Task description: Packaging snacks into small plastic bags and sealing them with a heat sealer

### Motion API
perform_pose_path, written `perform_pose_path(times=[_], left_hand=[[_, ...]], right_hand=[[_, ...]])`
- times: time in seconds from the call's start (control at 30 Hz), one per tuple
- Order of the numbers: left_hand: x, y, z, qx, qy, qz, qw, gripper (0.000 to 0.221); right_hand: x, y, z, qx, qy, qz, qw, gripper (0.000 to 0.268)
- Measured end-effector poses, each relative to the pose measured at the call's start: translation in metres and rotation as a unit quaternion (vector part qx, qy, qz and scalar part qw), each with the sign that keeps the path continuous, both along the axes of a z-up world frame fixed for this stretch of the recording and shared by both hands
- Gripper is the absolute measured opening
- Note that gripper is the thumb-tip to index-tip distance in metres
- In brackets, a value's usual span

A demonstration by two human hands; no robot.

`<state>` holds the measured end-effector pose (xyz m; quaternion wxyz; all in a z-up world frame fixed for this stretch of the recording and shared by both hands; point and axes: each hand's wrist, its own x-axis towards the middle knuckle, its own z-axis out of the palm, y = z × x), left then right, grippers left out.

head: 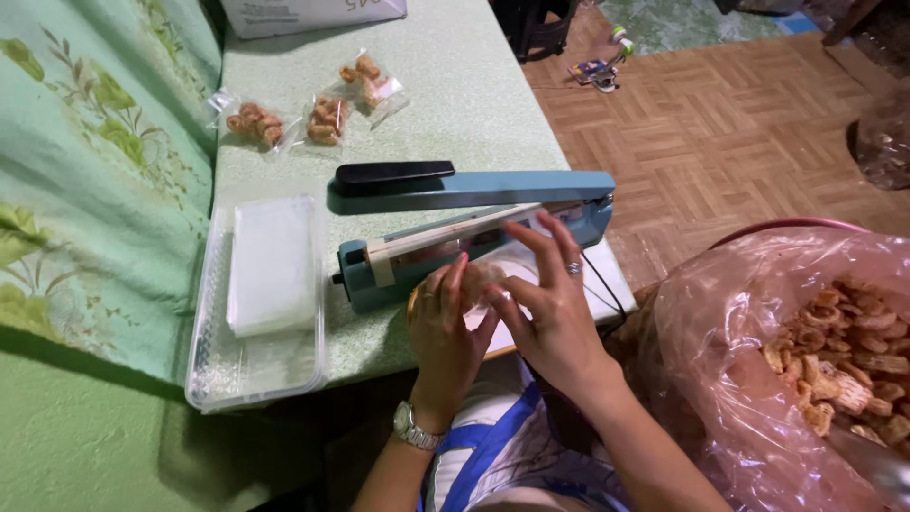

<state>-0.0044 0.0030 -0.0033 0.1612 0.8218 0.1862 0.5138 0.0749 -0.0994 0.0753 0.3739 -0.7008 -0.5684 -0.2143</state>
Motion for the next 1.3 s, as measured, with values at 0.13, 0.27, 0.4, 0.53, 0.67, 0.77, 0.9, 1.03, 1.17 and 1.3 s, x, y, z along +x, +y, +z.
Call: perform_pose_path(times=[0.13, 0.27, 0.4, 0.53, 0.67, 0.77, 0.9, 1.03, 1.17, 1.3], left_hand=[[-0.001, 0.006, -0.008, -0.006, 0.009, -0.017, 1.0, 0.056], [-0.008, 0.006, -0.002, -0.137, -0.033, -0.104, 0.984, 0.062], [-0.013, 0.008, -0.003, -0.333, -0.078, -0.231, 0.911, 0.085], [-0.003, 0.0, -0.009, -0.427, -0.129, -0.313, 0.839, 0.097], [0.001, 0.004, -0.014, -0.412, -0.159, -0.267, 0.856, 0.104], [0.001, 0.003, -0.016, -0.38, -0.14, -0.268, 0.874, 0.096], [-0.001, 0.006, -0.017, -0.316, -0.106, -0.264, 0.905, 0.081], [-0.007, 0.008, -0.018, -0.277, -0.071, -0.255, 0.924, 0.073], [-0.005, -0.003, -0.02, -0.36, -0.12, -0.271, 0.885, 0.073], [0.0, -0.008, -0.015, -0.432, -0.167, -0.266, 0.846, 0.073]], right_hand=[[0.001, 0.004, 0.005, -0.021, 0.073, 0.082, 0.994, 0.023], [0.012, 0.002, -0.005, 0.096, 0.224, 0.165, 0.956, 0.025], [0.028, 0.013, -0.058, 0.216, 0.457, 0.142, 0.851, 0.079], [-0.03, 0.036, -0.035, 0.086, 0.665, 0.042, 0.741, 0.079], [-0.024, 0.04, -0.077, 0.173, 0.643, 0.126, 0.735, 0.084], [-0.038, 0.03, -0.068, 0.112, 0.662, 0.049, 0.74, 0.076], [-0.042, 0.041, -0.052, 0.174, 0.722, 0.038, 0.669, 0.072], [0.013, 0.037, -0.136, 0.186, 0.693, 0.11, 0.688, 0.075], [0.01, 0.038, -0.154, 0.18, 0.68, 0.197, 0.683, 0.07], [-0.018, 0.047, -0.131, 0.244, 0.706, 0.199, 0.634, 0.066]])
